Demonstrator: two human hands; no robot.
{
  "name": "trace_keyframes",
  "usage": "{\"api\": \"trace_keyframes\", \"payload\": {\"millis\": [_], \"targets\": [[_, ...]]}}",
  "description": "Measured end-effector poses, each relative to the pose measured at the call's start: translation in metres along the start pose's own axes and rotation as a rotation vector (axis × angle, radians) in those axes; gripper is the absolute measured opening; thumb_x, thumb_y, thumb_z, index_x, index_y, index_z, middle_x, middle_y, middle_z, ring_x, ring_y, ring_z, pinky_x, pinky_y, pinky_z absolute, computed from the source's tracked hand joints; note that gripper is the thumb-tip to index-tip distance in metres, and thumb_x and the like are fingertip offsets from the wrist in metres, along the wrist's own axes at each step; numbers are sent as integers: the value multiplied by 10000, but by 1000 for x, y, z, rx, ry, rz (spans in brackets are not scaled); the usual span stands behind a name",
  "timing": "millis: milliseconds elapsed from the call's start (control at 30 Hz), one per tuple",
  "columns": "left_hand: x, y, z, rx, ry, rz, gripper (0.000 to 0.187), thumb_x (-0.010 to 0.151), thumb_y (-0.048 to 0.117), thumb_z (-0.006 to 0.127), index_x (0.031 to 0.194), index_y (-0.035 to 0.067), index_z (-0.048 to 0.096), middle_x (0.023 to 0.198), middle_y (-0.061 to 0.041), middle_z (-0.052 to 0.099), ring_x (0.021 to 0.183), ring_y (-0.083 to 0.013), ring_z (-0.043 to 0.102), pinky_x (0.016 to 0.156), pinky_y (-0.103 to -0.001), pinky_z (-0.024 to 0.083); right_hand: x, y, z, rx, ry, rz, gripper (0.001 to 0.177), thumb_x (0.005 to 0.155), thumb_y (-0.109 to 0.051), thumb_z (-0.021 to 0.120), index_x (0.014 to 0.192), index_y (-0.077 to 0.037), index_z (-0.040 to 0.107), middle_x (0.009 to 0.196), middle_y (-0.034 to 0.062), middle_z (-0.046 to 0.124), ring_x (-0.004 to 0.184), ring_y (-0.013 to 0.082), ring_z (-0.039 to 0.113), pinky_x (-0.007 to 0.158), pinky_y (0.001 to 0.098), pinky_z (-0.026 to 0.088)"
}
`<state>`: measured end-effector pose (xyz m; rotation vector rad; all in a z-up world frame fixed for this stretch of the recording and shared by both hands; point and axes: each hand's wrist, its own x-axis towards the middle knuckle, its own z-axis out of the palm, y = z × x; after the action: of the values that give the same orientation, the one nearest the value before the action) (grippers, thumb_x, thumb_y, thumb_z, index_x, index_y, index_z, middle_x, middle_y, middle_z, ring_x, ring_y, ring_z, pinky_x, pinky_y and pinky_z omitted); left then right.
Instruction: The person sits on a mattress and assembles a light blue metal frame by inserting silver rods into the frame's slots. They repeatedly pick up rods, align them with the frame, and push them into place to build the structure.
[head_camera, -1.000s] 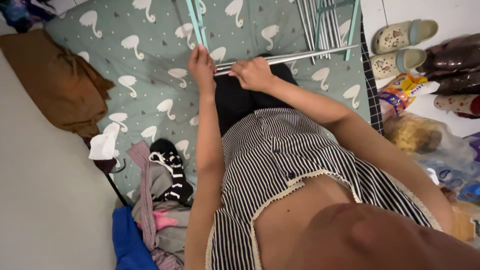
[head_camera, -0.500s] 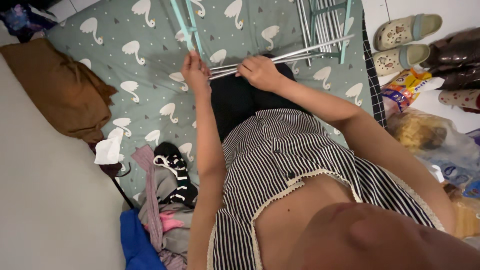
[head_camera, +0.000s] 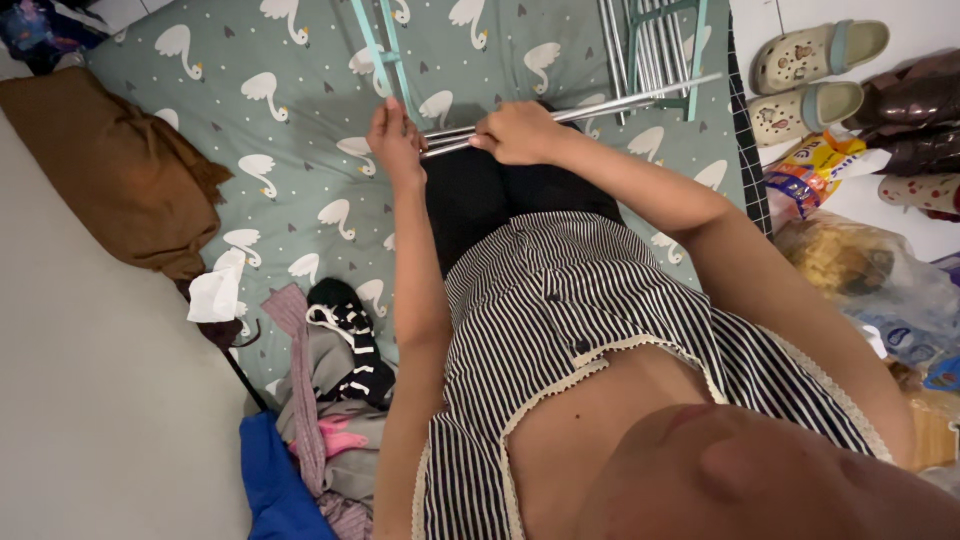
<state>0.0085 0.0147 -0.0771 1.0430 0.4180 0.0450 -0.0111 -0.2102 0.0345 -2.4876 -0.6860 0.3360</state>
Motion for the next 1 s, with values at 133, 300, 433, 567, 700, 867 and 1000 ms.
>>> {"api": "trace_keyframes", "payload": {"millis": [133,300,433,567,700,867,1000], "targets": [[10,8,-9,4,49,36,280,1028,247,641,818,74,576,598,37,421,438,-76,381,372,-287,341,-17,-2,-7,-205,350,-247,322,890,-303,723,957,3,653,817,139,646,715,336,669,607,433,520],[9,14,-16,30,6,27,325,1059,280,635,811,81,567,583,41,409,450,-67,374,400,-278,344,-31,10,-6,-347,470,-443,189,966,-192,734,913,-46,626,796,65,579,698,250,656,592,392,511],[6,15,-14,51,21,19,326,1040,290,638,795,89,561,570,41,412,430,-65,375,379,-275,334,-33,10,-1,-256,337,-324,254,996,-229,713,846,-35,649,743,104,618,654,269,668,538,423,498],[3,16,-17,57,63,13,268,1024,263,645,831,86,587,617,37,447,466,-66,405,399,-275,339,-29,9,-2,-28,59,-78,287,1011,-323,625,893,-78,717,777,148,699,690,375,672,612,505,517],[3,19,-27,65,-38,77,289,1038,269,648,837,67,598,620,27,435,469,-66,393,403,-271,335,-27,8,-10,2,-162,43,374,1038,-407,566,880,-111,731,772,173,700,768,414,683,722,554,530],[9,14,-43,46,-39,62,292,1030,260,662,823,76,572,641,22,447,474,-76,400,400,-274,326,-38,2,-29,6,-230,123,296,970,-304,603,1024,-35,715,900,205,706,894,419,680,815,545,524],[18,16,-66,61,-24,-21,271,1032,250,650,830,91,565,630,26,448,471,-85,416,396,-275,324,-69,24,-68,184,3,17,375,834,-32,600,1190,72,652,1138,260,656,1026,431,654,921,504,512]]}}
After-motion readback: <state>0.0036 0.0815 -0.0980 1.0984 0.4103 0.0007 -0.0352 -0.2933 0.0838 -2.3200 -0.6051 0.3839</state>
